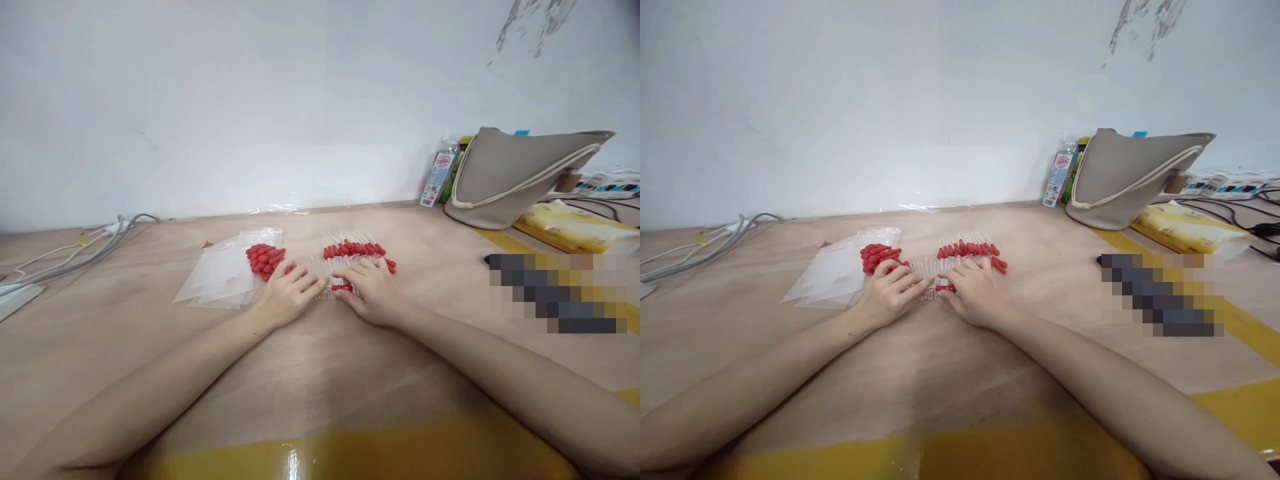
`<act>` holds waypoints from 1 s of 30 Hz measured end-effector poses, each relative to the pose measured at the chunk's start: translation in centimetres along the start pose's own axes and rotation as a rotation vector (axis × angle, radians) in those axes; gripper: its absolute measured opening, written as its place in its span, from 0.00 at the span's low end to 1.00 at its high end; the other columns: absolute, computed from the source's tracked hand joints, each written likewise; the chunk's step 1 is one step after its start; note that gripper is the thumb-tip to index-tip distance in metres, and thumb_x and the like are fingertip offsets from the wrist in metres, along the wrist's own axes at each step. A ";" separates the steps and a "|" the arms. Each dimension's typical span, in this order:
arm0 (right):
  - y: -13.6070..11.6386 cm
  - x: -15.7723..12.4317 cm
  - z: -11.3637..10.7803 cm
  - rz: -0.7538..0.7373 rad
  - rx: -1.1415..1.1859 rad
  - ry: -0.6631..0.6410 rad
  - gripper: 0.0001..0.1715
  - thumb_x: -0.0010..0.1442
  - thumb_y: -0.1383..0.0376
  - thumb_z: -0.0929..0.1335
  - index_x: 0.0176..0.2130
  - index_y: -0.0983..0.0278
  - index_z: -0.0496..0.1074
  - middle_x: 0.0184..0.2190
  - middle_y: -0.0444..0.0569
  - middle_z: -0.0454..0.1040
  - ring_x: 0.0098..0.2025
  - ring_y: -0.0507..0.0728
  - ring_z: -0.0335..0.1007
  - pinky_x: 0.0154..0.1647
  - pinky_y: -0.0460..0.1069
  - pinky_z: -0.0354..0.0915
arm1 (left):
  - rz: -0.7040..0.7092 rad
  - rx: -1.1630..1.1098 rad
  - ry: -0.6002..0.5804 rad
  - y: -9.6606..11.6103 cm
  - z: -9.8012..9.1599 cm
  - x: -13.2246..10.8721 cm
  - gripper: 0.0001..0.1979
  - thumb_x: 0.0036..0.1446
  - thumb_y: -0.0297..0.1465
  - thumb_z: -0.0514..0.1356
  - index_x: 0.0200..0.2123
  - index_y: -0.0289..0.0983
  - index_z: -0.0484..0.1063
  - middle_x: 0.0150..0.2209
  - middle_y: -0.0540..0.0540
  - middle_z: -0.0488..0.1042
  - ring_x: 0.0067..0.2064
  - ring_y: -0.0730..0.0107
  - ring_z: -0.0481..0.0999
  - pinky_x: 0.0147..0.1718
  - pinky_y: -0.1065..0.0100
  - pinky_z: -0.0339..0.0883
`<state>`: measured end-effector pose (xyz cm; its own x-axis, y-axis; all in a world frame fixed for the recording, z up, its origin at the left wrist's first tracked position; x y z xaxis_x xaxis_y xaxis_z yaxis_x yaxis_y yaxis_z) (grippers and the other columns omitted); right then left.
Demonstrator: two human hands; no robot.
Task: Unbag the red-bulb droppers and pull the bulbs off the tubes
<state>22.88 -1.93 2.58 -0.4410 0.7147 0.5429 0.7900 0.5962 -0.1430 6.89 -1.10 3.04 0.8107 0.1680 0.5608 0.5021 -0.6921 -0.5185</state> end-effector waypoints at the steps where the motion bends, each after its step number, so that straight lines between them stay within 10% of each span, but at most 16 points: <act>1: -0.2 0.0 0.1 -0.032 -0.026 0.011 0.13 0.59 0.58 0.63 0.41 0.60 0.71 0.33 0.47 0.73 0.37 0.55 0.61 0.37 0.51 0.45 | -0.015 -0.011 -0.025 0.2 0.0 0.0 0.11 0.60 0.25 0.49 0.41 0.38 0.69 0.28 0.49 0.73 0.32 0.69 0.69 0.39 0.61 0.58; 15: 0.0 -1.4 0.3 -0.266 -0.152 0.038 0.15 0.63 0.63 0.58 0.36 0.57 0.73 0.28 0.44 0.73 0.33 0.52 0.61 0.35 0.52 0.45 | -0.256 -0.289 -0.083 0.1 -0.6 -1.8 0.08 0.59 0.29 0.51 0.31 0.37 0.70 0.24 0.49 0.70 0.30 0.70 0.66 0.35 0.62 0.54; 21: 7.8 -0.5 -1.5 0.240 0.180 0.329 0.13 0.57 0.58 0.64 0.35 0.62 0.74 0.29 0.48 0.71 0.31 0.53 0.64 0.34 0.50 0.56 | -0.439 -0.355 -0.081 -2.3 -0.4 -5.4 0.09 0.60 0.28 0.50 0.37 0.36 0.69 0.28 0.46 0.68 0.30 0.71 0.66 0.31 0.68 0.61; 30: 16.1 -2.1 0.3 0.781 0.306 0.216 0.10 0.48 0.60 0.68 0.28 0.65 0.72 0.23 0.47 0.71 0.24 0.52 0.62 0.25 0.47 0.57 | -0.461 -0.355 0.046 -2.0 1.3 -3.3 0.21 0.56 0.20 0.47 0.53 0.35 0.59 0.36 0.44 0.63 0.37 0.70 0.67 0.36 0.68 0.67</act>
<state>36.39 6.31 -1.08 0.2953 0.8939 0.3371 0.6697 0.0579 -0.7403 3.60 0.65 1.42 0.5143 0.4828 0.7088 0.6619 -0.7490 0.0298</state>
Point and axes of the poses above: each hand's wrist, its own x-axis towards the middle knuckle, its own z-axis out of the palm, y = z × x, the point moved 4 cm from there along x, towards the middle knuckle
